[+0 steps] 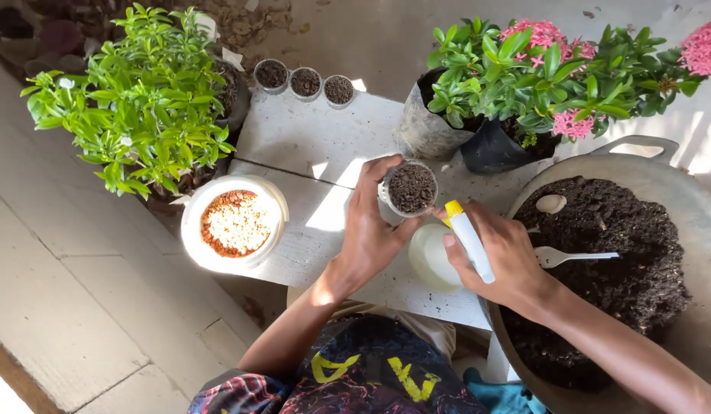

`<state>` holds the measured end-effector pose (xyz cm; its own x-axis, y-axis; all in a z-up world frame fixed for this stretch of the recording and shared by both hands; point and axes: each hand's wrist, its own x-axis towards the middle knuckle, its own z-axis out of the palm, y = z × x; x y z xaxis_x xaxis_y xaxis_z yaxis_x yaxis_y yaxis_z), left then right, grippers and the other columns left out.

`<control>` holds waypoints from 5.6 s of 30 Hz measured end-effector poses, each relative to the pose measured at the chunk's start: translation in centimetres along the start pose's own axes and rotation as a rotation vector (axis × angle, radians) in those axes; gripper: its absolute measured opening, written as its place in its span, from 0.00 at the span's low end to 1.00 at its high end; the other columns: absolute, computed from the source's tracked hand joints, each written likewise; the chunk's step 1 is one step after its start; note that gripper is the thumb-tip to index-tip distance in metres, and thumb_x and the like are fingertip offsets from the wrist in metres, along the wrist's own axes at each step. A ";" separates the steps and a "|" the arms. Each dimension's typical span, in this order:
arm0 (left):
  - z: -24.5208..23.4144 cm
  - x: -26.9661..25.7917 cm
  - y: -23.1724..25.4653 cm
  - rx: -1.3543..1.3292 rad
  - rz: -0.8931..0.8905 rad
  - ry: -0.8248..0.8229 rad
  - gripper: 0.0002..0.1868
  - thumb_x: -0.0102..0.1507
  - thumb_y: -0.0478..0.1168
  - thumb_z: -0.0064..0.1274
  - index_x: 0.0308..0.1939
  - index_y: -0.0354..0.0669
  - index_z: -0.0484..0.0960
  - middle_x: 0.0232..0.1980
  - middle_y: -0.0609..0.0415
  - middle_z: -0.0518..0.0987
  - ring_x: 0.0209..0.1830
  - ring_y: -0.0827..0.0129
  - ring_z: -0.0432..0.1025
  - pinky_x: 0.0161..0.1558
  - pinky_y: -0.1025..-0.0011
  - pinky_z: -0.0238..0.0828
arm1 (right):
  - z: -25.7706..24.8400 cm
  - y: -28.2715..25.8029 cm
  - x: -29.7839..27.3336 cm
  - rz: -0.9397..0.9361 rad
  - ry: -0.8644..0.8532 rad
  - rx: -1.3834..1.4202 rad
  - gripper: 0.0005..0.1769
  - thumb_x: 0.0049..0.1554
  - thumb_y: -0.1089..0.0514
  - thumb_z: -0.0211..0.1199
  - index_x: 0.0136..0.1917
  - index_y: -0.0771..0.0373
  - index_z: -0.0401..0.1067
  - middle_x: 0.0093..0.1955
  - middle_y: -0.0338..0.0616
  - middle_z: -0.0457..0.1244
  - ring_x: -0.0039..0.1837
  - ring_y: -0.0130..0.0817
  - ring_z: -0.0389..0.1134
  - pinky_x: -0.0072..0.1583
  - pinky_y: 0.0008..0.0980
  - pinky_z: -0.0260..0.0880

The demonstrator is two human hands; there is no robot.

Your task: The person sprays water into a small plastic cup containing soil and seeds, then uses a white plastic spoon to scoop additional soil from a large basin into the cup. They continue to fill the cup with soil, occasionally pressing it down with the spoon.

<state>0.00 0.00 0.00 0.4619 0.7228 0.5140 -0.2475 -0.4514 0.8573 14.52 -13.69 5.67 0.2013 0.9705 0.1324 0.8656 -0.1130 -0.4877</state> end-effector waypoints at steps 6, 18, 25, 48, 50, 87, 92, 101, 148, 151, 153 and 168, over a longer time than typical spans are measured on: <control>0.5 -0.1 -0.1 -0.020 -0.011 -0.012 0.41 0.53 0.29 0.70 0.68 0.33 0.67 0.58 0.38 0.73 0.59 0.37 0.73 0.60 0.39 0.72 | 0.9 0.2 0.1 -0.036 0.035 0.006 0.18 0.62 0.49 0.52 0.53 0.65 0.73 0.36 0.49 0.66 0.31 0.42 0.71 0.31 0.34 0.69; -0.2 0.1 -0.1 -0.072 0.028 -0.002 0.44 0.56 0.29 0.69 0.73 0.30 0.63 0.59 0.35 0.74 0.61 0.35 0.72 0.62 0.39 0.71 | 1.3 1.3 -0.5 -0.024 0.079 0.131 0.17 0.61 0.51 0.54 0.54 0.66 0.73 0.41 0.55 0.66 0.39 0.48 0.73 0.37 0.38 0.73; -0.3 0.1 0.0 -0.064 0.026 -0.022 0.47 0.58 0.29 0.68 0.76 0.31 0.58 0.61 0.33 0.74 0.63 0.33 0.71 0.65 0.37 0.68 | 0.8 -0.3 -0.1 -0.073 0.112 0.112 0.16 0.60 0.54 0.55 0.53 0.65 0.75 0.35 0.50 0.66 0.33 0.45 0.71 0.32 0.35 0.69; -0.3 0.3 0.0 -0.158 -0.046 -0.073 0.40 0.54 0.26 0.66 0.67 0.32 0.63 0.64 0.31 0.75 0.61 0.30 0.72 0.61 0.35 0.68 | 1.3 0.1 -1.0 -0.097 0.172 0.116 0.13 0.60 0.55 0.55 0.51 0.66 0.74 0.41 0.53 0.69 0.40 0.52 0.73 0.36 0.39 0.73; -0.4 0.2 -0.3 -0.156 -0.037 -0.067 0.40 0.54 0.26 0.67 0.68 0.33 0.64 0.64 0.32 0.75 0.62 0.30 0.72 0.61 0.35 0.68 | 1.5 0.5 -1.1 -0.104 0.157 0.124 0.13 0.60 0.55 0.54 0.51 0.65 0.74 0.40 0.51 0.69 0.40 0.49 0.73 0.36 0.37 0.73; -0.6 0.2 -0.8 -0.121 0.009 -0.060 0.41 0.52 0.23 0.65 0.68 0.32 0.66 0.62 0.34 0.73 0.63 0.33 0.70 0.60 0.39 0.72 | 1.5 -1.4 -0.4 -0.157 0.132 0.051 0.17 0.61 0.49 0.54 0.49 0.64 0.75 0.37 0.49 0.67 0.37 0.47 0.73 0.35 0.36 0.72; -0.7 0.3 -0.5 -0.111 0.014 -0.067 0.40 0.53 0.23 0.65 0.68 0.32 0.66 0.61 0.35 0.73 0.63 0.35 0.71 0.60 0.40 0.72 | 2.0 -1.2 -0.4 -0.160 0.097 0.028 0.18 0.60 0.46 0.55 0.48 0.62 0.76 0.34 0.47 0.66 0.34 0.43 0.72 0.33 0.33 0.71; -1.0 0.7 -1.2 -0.122 0.048 -0.025 0.40 0.53 0.25 0.67 0.68 0.34 0.66 0.60 0.36 0.74 0.60 0.37 0.72 0.59 0.42 0.73 | 2.0 -0.7 -0.2 -0.179 0.079 0.033 0.18 0.60 0.47 0.56 0.48 0.63 0.75 0.33 0.47 0.65 0.32 0.43 0.71 0.30 0.32 0.69; -1.1 0.9 -1.2 -0.156 0.075 0.067 0.40 0.53 0.27 0.69 0.67 0.34 0.67 0.60 0.36 0.74 0.62 0.39 0.73 0.60 0.45 0.72 | 1.6 -0.9 -0.8 -0.092 0.079 0.073 0.18 0.61 0.47 0.54 0.52 0.61 0.76 0.37 0.50 0.67 0.36 0.47 0.73 0.33 0.36 0.73; -1.4 0.8 -1.3 -0.159 0.079 0.080 0.39 0.54 0.30 0.71 0.66 0.35 0.68 0.61 0.38 0.75 0.62 0.41 0.73 0.60 0.47 0.73 | 1.2 -1.6 -0.5 -0.066 0.065 0.077 0.18 0.61 0.49 0.54 0.52 0.64 0.75 0.38 0.54 0.67 0.36 0.51 0.73 0.33 0.39 0.72; -1.5 0.6 -1.5 -0.142 0.072 0.064 0.40 0.53 0.29 0.71 0.67 0.35 0.68 0.61 0.37 0.75 0.62 0.39 0.72 0.60 0.45 0.73 | 1.2 -1.3 -0.6 -0.075 0.073 0.082 0.17 0.61 0.50 0.53 0.52 0.63 0.75 0.39 0.53 0.67 0.39 0.52 0.73 0.37 0.42 0.75; -3.4 0.7 -1.0 -0.075 -0.014 0.024 0.40 0.54 0.29 0.68 0.69 0.34 0.68 0.59 0.34 0.76 0.60 0.33 0.73 0.62 0.36 0.69 | 1.2 0.5 -0.8 -0.122 0.205 0.149 0.15 0.61 0.54 0.56 0.54 0.66 0.74 0.51 0.53 0.71 0.47 0.52 0.74 0.46 0.40 0.75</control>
<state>-2.32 2.70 -0.40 0.4451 0.7418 0.5016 -0.3050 -0.4010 0.8638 14.23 -14.22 4.32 0.2008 0.9102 0.3624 0.8156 0.0496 -0.5765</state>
